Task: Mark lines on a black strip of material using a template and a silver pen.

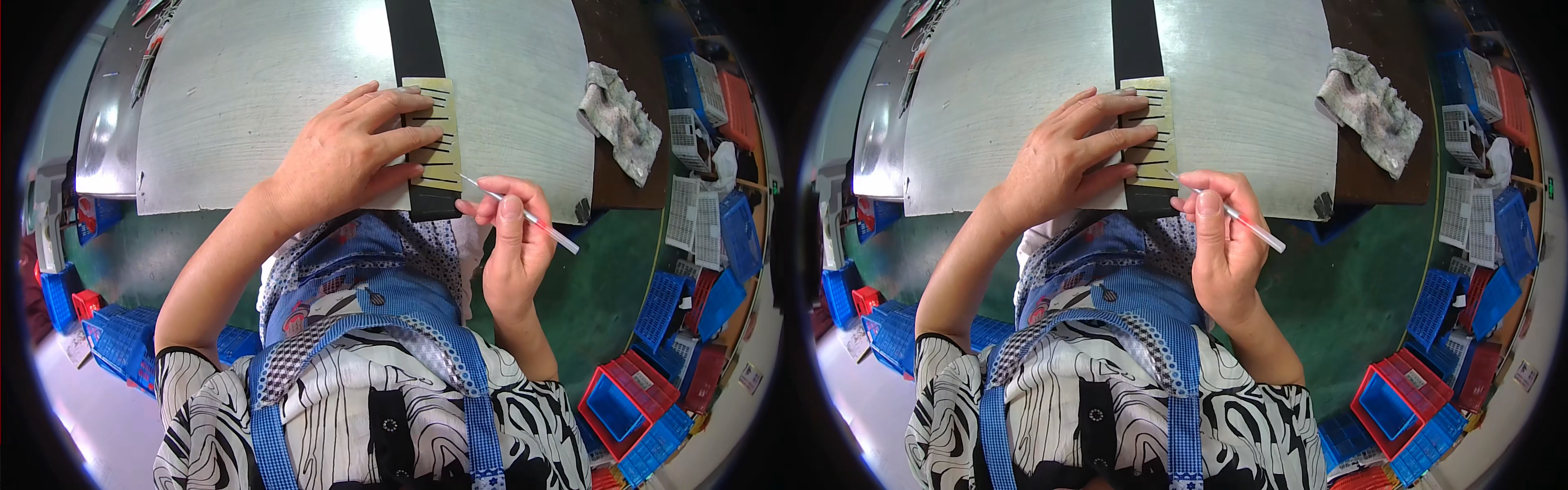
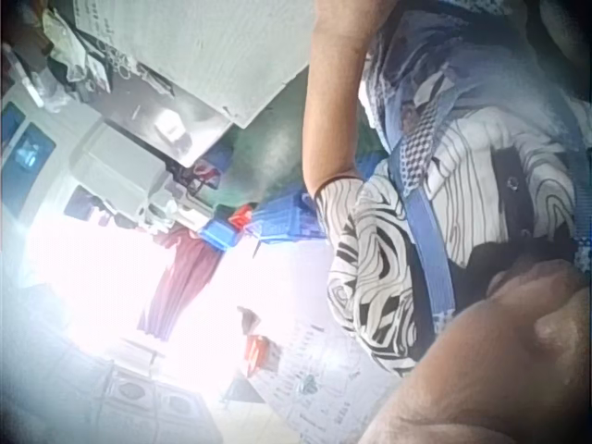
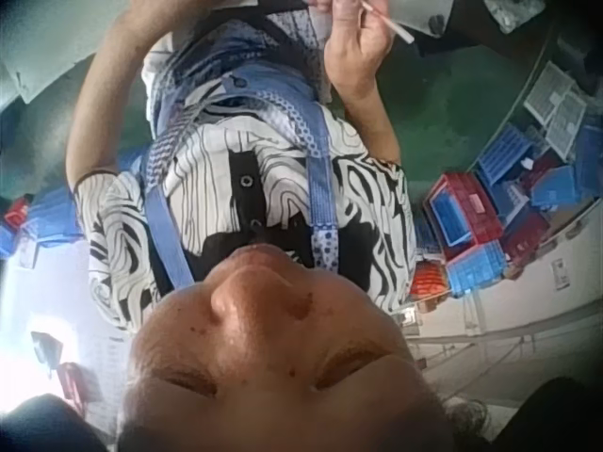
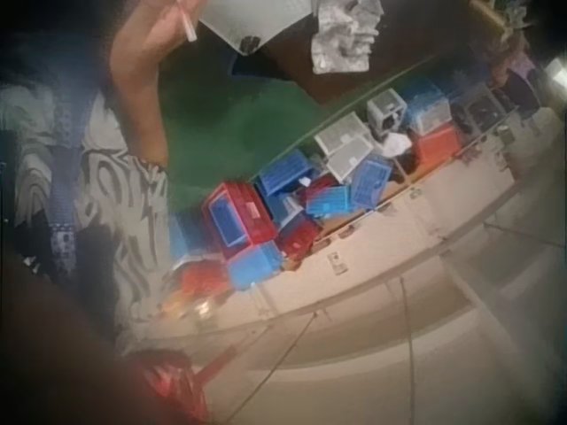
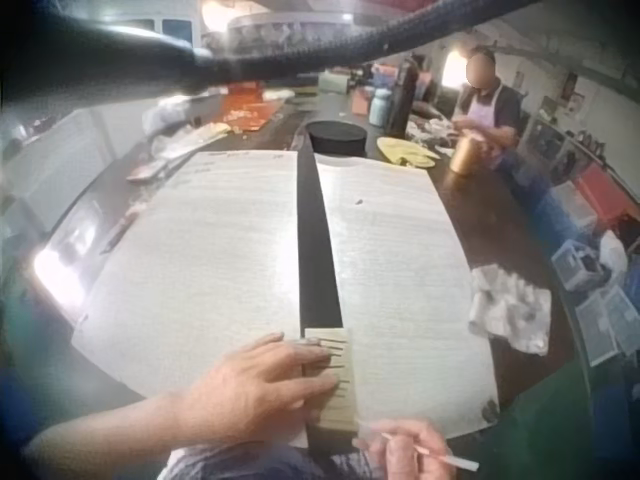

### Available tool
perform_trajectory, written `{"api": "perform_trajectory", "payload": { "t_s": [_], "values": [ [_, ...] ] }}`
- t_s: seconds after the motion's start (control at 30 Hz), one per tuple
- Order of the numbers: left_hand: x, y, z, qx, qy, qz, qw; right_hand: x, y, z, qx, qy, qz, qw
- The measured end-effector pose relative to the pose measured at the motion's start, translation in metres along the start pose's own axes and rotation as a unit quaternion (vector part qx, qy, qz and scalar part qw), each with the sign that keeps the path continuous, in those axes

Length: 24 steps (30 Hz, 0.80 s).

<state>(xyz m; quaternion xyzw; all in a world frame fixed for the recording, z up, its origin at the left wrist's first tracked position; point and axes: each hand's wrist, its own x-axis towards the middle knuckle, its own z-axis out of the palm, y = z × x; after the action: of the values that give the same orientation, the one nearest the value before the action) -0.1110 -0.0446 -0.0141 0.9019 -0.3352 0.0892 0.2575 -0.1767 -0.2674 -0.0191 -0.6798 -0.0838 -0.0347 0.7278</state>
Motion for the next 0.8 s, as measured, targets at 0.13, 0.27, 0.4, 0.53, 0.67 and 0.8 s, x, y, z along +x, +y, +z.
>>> {"api": "perform_trajectory", "payload": {
  "t_s": [0.13,0.27,0.4,0.53,0.67,0.8],
  "values": [
    [-0.002,-0.001,-0.001,-0.015,0.004,-0.003,1.000,0.003,-0.004,0.002,-0.115,0.004,-0.001,0.993],
    [-0.002,-0.001,0.000,-0.024,0.003,-0.009,1.000,0.008,-0.010,0.013,-0.253,-0.025,-0.045,0.966],
    [-0.001,-0.002,0.000,-0.033,-0.010,-0.013,0.999,0.012,-0.010,0.011,-0.322,-0.060,-0.108,0.939],
    [-0.002,-0.002,0.000,-0.009,-0.005,-0.017,1.000,0.022,-0.018,0.002,-0.384,-0.018,-0.101,0.918],
    [0.000,-0.001,0.001,-0.023,-0.007,-0.028,0.999,0.027,-0.014,0.019,-0.342,-0.033,-0.090,0.935],
    [-0.003,-0.002,0.000,-0.017,-0.011,-0.033,0.999,0.033,-0.017,0.013,-0.367,-0.038,-0.077,0.926]
  ]
}}
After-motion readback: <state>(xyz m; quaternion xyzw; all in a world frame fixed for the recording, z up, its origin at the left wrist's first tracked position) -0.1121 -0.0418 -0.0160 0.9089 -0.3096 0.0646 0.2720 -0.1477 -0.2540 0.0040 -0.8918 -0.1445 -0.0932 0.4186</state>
